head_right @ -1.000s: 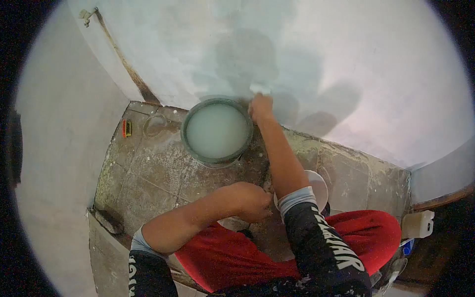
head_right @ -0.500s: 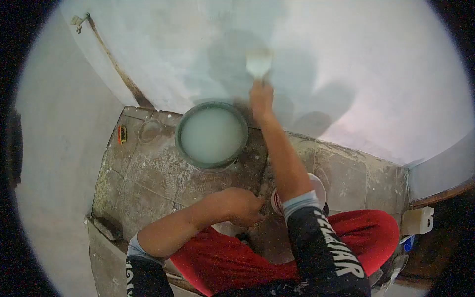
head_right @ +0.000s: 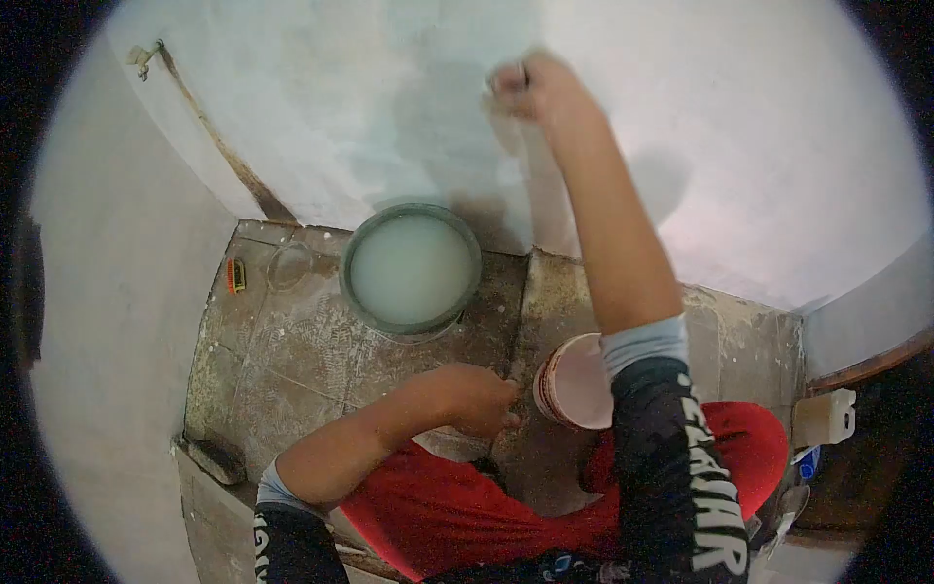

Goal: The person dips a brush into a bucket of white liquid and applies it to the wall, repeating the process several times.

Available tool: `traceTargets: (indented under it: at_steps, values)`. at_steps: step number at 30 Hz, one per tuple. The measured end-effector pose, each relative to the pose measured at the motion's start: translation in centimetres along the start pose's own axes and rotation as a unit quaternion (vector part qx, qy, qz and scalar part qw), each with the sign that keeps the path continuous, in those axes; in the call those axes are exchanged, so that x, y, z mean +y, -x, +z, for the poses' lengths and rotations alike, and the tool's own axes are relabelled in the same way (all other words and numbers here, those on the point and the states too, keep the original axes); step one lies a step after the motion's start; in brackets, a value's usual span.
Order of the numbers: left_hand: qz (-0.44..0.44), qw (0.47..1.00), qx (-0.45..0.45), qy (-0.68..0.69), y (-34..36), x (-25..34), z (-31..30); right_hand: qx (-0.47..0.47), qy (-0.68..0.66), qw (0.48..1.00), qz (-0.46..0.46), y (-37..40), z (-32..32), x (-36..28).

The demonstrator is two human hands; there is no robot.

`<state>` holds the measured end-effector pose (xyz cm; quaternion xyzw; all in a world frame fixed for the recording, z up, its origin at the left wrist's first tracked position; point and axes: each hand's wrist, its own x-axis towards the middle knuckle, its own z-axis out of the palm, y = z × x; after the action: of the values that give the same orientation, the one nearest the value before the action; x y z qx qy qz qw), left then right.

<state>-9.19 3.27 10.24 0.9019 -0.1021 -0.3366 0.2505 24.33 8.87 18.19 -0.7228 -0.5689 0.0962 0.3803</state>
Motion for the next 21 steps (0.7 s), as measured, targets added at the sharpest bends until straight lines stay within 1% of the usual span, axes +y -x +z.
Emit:
traceTargets:
  at_steps: [2,3,4,5,6,8,9,10,12,13,14,15,16,18,19,21]
  values:
    - [0.005,1.0,0.002,0.001,-0.4,-0.4,0.4,0.013,-0.02,0.982,-0.188,-1.1,-3.9,-4.5]
    - [0.009,1.0,0.007,0.002,-0.6,-0.6,0.5,0.013,-0.02,0.982,-0.185,-1.6,-5.1,-7.9]
    - [0.011,1.0,0.005,0.003,-0.8,-0.6,0.6,0.056,-0.362,0.929,-0.057,-2.4,-5.6,-12.0]
    - [0.004,1.0,0.0,-0.002,-0.9,-0.7,0.6,0.094,-0.653,0.747,0.079,-3.0,-5.5,-14.1]
    - [-0.002,1.0,-0.004,-0.009,-1.0,-0.7,0.7,0.094,-0.653,0.747,0.081,-2.5,-5.2,-14.8]
    - [-0.009,1.0,-0.008,-0.011,-1.2,-0.8,0.8,0.192,-0.491,0.85,0.009,-0.3,-3.8,-16.3]
    - [-0.019,1.0,-0.012,-0.014,-1.3,-0.8,0.9,0.296,-0.403,0.865,0.046,1.0,-2.1,-16.3]
    - [-0.018,1.0,-0.01,-0.014,-1.3,-0.8,1.0,0.343,-0.326,0.879,0.059,0.4,-0.8,-13.3]
    - [-0.011,1.0,0.011,-0.01,-1.1,-0.9,1.2,0.389,-0.231,0.89,0.066,1.0,2.6,-6.5]
    - [-0.009,1.0,0.016,-0.014,-1.0,-0.8,1.2,0.44,-0.111,0.891,0.031,1.1,4.9,-1.9]
    - [-0.007,1.0,0.016,-0.013,-0.9,-0.7,1.2,0.471,-0.015,0.881,0.032,1.8,7.5,2.0]
    - [-0.006,1.0,0.015,-0.012,-0.8,-0.6,1.1,0.45,-0.052,0.89,0.052,3.5,10.0,3.3]
    - [-0.006,1.0,0.017,-0.016,-0.8,-0.6,0.8,0.444,-0.058,0.888,0.105,4.7,12.4,4.5]
    - [-0.022,1.0,-0.003,-0.011,-0.8,-0.3,0.9,0.39,-0.122,0.897,0.17,6.8,15.7,6.3]
    - [-0.021,1.0,-0.006,-0.01,-0.7,-0.1,1.0,0.39,-0.122,0.896,0.173,7.5,17.1,7.3]
    - [-0.021,0.999,-0.008,-0.029,-0.5,0.1,0.7,0.353,-0.173,0.883,0.255,8.4,19.2,9.0]
